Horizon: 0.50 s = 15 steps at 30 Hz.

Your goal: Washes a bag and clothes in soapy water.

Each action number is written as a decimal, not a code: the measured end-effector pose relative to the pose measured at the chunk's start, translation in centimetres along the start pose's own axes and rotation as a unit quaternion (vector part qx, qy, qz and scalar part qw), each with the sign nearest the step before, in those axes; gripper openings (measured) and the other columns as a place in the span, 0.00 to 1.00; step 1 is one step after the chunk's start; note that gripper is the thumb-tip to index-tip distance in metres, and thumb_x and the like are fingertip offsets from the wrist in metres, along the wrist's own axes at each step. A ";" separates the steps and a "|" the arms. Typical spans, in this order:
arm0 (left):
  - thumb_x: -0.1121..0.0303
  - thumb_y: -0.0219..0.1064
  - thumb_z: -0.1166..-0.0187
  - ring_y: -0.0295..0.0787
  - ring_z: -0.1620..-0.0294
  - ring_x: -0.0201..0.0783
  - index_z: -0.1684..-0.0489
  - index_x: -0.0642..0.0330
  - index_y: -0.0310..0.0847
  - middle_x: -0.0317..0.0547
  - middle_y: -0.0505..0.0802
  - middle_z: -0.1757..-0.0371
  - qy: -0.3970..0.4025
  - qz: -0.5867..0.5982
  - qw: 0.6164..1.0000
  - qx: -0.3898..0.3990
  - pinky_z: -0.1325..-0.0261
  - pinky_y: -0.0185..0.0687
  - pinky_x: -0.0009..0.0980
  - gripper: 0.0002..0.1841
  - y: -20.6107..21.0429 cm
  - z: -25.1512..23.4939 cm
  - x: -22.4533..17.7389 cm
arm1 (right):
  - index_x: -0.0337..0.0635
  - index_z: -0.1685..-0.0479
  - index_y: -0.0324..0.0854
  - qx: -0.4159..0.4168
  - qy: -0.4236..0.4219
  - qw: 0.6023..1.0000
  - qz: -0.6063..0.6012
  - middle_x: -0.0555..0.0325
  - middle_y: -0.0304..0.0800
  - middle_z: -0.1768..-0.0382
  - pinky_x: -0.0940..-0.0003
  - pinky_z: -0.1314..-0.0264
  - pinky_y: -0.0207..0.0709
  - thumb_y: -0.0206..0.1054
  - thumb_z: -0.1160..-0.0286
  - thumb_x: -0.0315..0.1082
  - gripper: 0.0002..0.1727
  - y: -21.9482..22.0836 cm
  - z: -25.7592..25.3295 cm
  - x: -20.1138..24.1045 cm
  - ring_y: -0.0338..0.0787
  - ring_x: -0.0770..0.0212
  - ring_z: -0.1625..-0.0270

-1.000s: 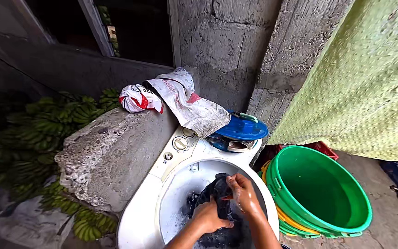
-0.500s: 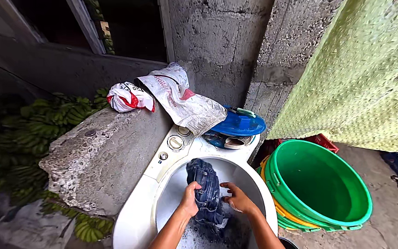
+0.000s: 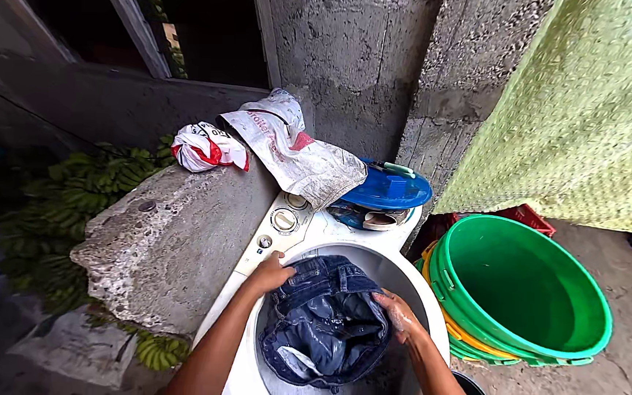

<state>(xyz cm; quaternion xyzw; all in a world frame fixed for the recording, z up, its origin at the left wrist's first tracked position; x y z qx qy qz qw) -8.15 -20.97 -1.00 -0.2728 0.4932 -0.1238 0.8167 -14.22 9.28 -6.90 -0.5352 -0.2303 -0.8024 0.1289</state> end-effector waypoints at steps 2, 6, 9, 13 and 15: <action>0.65 0.65 0.17 0.84 0.33 0.67 0.31 0.75 0.78 0.74 0.87 0.38 0.013 -0.099 0.995 0.026 0.27 0.71 0.66 0.22 2.4 0.2 0.8 | 0.36 0.48 0.85 -0.010 0.038 0.997 0.072 0.56 0.92 0.62 0.67 0.48 0.86 0.55 0.08 0.38 0.16 1.8 -0.5 -0.3 0.90 0.68 0.58; 0.71 0.50 0.09 0.87 0.39 0.47 0.37 0.72 0.83 0.60 0.91 0.40 -0.010 0.005 0.969 0.247 0.29 0.76 0.47 0.18 13.1 3.2 2.5 | 0.34 0.53 0.84 -0.004 0.052 0.983 0.177 0.53 0.85 0.64 0.60 0.51 0.78 0.60 0.11 0.39 0.15 6.1 -1.6 -2.7 0.84 0.63 0.60; 0.76 0.61 0.17 0.87 0.44 0.38 0.38 0.72 0.81 0.54 0.90 0.44 0.012 0.211 0.972 0.102 0.34 0.82 0.38 0.14 16.3 2.7 4.4 | 0.37 0.57 0.82 0.006 -0.002 0.979 0.205 0.53 0.85 0.67 0.56 0.53 0.79 0.64 0.17 0.42 0.14 9.0 0.3 -1.1 0.85 0.60 0.62; 0.81 0.56 0.16 0.85 0.41 0.35 0.33 0.85 0.71 0.64 0.88 0.40 0.125 0.374 0.919 0.007 0.32 0.76 0.27 0.17 12.5 10.1 1.0 | 0.36 0.55 0.82 0.070 -0.071 0.952 0.290 0.51 0.85 0.70 0.48 0.55 0.79 0.64 0.19 0.46 0.18 13.7 6.0 2.0 0.87 0.54 0.63; 0.81 0.56 0.19 0.87 0.55 0.20 0.53 0.72 0.85 0.39 0.95 0.57 0.104 0.300 0.948 -0.038 0.37 0.78 0.21 0.10 7.5 17.7 -2.2 | 0.32 0.55 0.83 0.127 -0.117 0.931 0.321 0.45 0.87 0.72 0.43 0.56 0.80 0.65 0.20 0.45 0.20 16.5 9.0 2.4 0.90 0.47 0.64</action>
Point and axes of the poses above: each hand's wrist, its own z-axis away from the middle knuckle, its own y-axis out of the palm, x = y × z, the point moved 8 cm from there along -z, towards the middle knuckle
